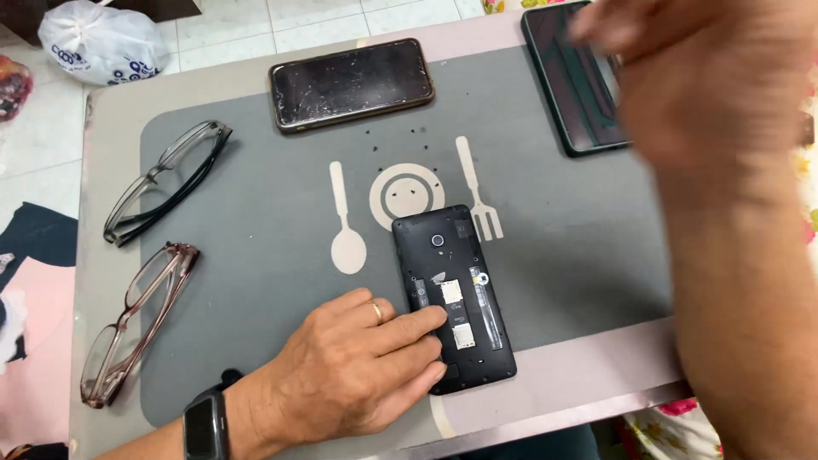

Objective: The person uses a screwdriver to remove screws from the back of a disassembled smartphone. They then use their fingers to manipulate and remove a small internal component from the phone's chassis.

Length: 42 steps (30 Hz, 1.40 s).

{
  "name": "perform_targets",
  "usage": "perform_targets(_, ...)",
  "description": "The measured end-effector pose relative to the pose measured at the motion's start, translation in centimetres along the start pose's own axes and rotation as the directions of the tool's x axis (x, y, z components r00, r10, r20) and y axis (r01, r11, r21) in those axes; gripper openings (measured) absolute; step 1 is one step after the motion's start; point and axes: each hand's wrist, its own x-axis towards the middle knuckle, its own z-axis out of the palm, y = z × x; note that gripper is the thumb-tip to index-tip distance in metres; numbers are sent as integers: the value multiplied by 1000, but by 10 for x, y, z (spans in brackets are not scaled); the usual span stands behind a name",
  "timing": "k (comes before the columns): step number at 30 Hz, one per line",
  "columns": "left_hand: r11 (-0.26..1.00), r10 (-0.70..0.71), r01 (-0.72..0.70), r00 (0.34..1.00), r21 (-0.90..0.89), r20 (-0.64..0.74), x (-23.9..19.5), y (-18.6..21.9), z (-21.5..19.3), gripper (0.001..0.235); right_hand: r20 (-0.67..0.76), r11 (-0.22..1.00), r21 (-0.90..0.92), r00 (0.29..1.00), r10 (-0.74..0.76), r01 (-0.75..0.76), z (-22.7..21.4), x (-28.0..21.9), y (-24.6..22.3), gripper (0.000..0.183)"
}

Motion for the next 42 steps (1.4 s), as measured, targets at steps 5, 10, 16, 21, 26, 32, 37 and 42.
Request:
perform_targets(5, 996, -68, 72, 995, -56, 78, 4, 1, -5, 8, -79, 977, 203, 993, 83, -65, 28, 11, 52, 18)
perform_targets(10, 990, -121, 130, 980, -51, 157, 1, -2, -1, 14, -164, 974, -27, 962, 218, -225, 42, -3, 63, 37)
perform_targets(16, 989, -124, 138, 973, -61, 194, 1, -5, -2, 21, -137, 945, -113, 946, 292, -308, 40, -1, 65, 46)
perform_targets(21, 982, -132, 160, 963, -104, 234, -1, -6, -3, 23, -174, 932, -166, 940, 294, -323, 42, 3, 74, 44)
perform_targets(26, 990, -122, 132, 975, -44, 185, -5, -6, 1, 14, -181, 874, -286, 918, 354, -394, 48, 1, 64, 43)
perform_targets(32, 989, -112, 130, 969, -72, 218, -6, -7, 1, 17, -103, 885, -332, 945, 309, -326, 47, -2, 71, 42)
perform_targets(37, 985, -114, 139, 969, -100, 220, -8, -8, 1, 15, -95, 870, -377, 948, 305, -318, 51, -4, 67, 41)
perform_targets(42, 989, -92, 113, 976, -98, 195, -7, -7, 0, 16, -70, 868, -397, 953, 294, -297, 49, -3, 71, 41)
